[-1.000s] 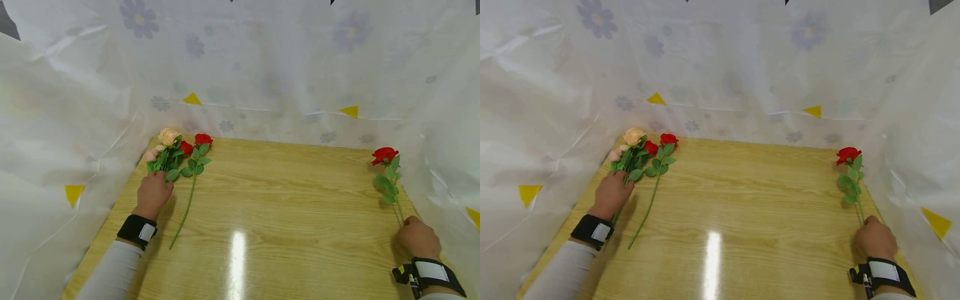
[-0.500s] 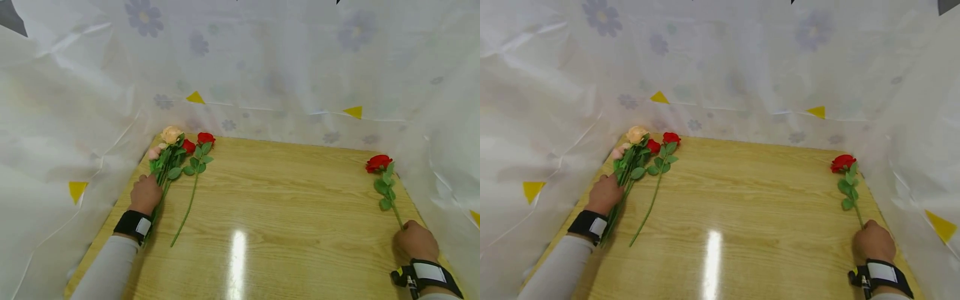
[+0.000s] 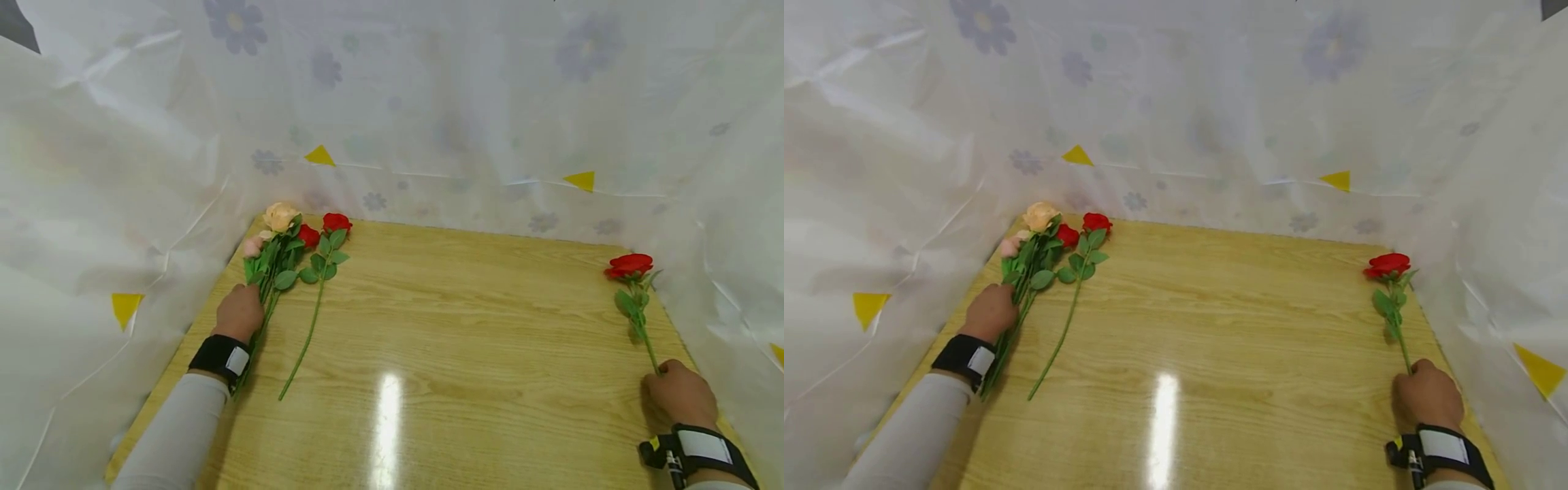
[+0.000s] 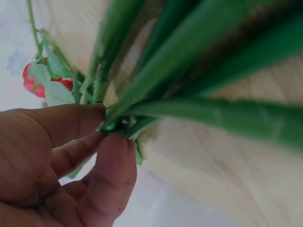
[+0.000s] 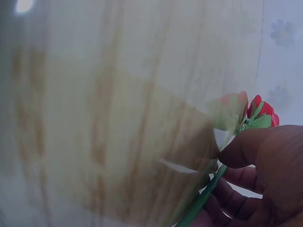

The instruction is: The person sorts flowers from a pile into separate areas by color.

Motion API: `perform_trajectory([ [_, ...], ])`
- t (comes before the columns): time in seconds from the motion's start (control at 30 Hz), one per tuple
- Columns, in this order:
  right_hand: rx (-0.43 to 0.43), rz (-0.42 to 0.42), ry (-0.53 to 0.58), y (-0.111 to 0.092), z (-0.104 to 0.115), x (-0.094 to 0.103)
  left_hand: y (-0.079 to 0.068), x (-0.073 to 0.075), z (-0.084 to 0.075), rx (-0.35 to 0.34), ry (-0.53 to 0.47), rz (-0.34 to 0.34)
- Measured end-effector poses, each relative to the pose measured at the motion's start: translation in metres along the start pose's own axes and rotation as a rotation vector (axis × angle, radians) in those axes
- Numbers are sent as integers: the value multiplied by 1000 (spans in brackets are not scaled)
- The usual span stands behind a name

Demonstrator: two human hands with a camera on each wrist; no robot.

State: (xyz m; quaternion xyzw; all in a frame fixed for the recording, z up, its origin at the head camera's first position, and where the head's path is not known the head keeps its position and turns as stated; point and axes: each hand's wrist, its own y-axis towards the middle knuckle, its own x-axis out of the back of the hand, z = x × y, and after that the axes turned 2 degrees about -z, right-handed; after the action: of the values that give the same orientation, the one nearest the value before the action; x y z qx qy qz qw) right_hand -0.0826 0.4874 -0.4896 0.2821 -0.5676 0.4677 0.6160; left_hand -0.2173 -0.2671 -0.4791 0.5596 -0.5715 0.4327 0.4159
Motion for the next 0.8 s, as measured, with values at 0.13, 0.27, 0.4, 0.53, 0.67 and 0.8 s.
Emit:
perform_trajectory([
  [0.13, -10, -6, 8, 0, 1, -1, -1, -3, -3, 15, 9, -62],
  [0.27, -20, -4, 8, -1, 4, -2, -2, -5, -4, 11, -5, -117],
  [0.4, -14, -5, 10, -1, 5, -2, 2, -4, -1, 25, -32, -57],
  [0.53, -3, -3, 11, -2, 5, -1, 6, 0, 1, 55, -65, 54],
  [0.67, 0, -3, 9, -2, 6, 1, 8, 9, 0, 53, -107, 85],
  [0.8, 0, 3, 12, -2, 6, 1, 5, 20, -4, 42, -171, 50],
])
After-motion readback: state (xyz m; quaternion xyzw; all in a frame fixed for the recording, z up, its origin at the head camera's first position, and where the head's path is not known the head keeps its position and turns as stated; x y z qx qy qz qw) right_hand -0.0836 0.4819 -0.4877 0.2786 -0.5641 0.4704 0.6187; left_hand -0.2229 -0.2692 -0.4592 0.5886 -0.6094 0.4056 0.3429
